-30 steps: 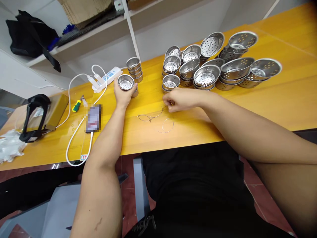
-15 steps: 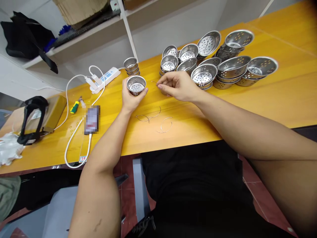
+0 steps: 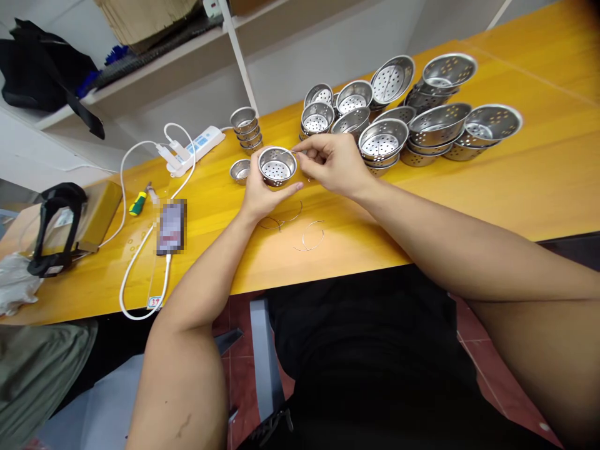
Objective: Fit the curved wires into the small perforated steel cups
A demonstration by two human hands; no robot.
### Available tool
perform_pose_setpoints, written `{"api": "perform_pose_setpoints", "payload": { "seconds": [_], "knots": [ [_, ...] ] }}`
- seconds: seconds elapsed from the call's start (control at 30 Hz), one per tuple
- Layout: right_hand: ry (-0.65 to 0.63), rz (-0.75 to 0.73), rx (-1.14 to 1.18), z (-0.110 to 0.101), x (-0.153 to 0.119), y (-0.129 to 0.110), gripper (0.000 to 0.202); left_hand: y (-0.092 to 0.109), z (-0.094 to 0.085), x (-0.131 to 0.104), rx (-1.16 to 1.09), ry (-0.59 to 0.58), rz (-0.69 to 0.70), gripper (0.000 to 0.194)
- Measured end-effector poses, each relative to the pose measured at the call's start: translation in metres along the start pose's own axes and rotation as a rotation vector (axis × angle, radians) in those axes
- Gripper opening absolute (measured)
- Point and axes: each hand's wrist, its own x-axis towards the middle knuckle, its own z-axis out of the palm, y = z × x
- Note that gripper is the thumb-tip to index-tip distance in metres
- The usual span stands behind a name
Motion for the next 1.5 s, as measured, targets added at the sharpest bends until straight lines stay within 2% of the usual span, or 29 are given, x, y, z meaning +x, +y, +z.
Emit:
{"api": "perform_pose_setpoints", "payload": {
  "seconds": [0.1, 0.17, 0.27, 0.37, 0.47, 0.57, 0.63, 0.77, 0.87, 0.93, 1.07, 1.5],
  "knots": [
    [0.005, -0.031, -0.012, 0.003, 0.000, -0.002, 0.048, 0.007, 0.000, -0.003, -0.019, -0.033, 0.003, 0.125],
    [0.003, -0.037, -0.024, 0.006, 0.001, -0.001, 0.048, 0.004, 0.001, -0.004, -0.028, -0.038, 0.052, 0.122],
    [0.020, -0.061, -0.007, 0.011, 0.003, 0.005, 0.045, -0.011, 0.006, -0.003, -0.049, -0.042, 0.147, 0.119],
    [0.082, -0.126, 0.068, 0.016, 0.006, 0.015, 0.037, -0.028, 0.012, 0.001, -0.083, -0.043, 0.239, 0.126],
    [0.108, -0.171, 0.114, 0.021, 0.007, 0.021, 0.030, -0.036, 0.017, 0.003, -0.116, -0.042, 0.291, 0.124],
    [0.135, -0.185, 0.139, 0.025, 0.008, 0.022, 0.034, -0.035, 0.017, 0.002, -0.145, -0.044, 0.274, 0.117],
    [0.127, -0.194, 0.192, 0.025, 0.009, 0.020, 0.044, -0.033, 0.016, 0.001, -0.173, -0.047, 0.237, 0.111],
    [-0.065, -0.245, 0.402, 0.014, 0.010, 0.015, 0.072, -0.034, 0.013, -0.001, -0.268, -0.070, 0.182, 0.097],
    [-0.211, -0.235, 0.524, 0.003, 0.012, 0.013, 0.079, -0.036, 0.011, 0.000, -0.313, -0.096, 0.165, 0.093],
    [-0.245, -0.219, 0.562, -0.001, 0.014, 0.014, 0.078, -0.036, 0.011, 0.000, -0.320, -0.118, 0.162, 0.094],
    [-0.214, -0.175, 0.598, 0.003, 0.017, 0.015, 0.081, -0.036, 0.016, 0.000, -0.307, -0.154, 0.178, 0.106],
    [-0.151, -0.086, 0.563, 0.010, 0.017, 0.011, 0.078, -0.043, 0.018, -0.003, -0.211, -0.207, 0.161, 0.103]
  ]
}}
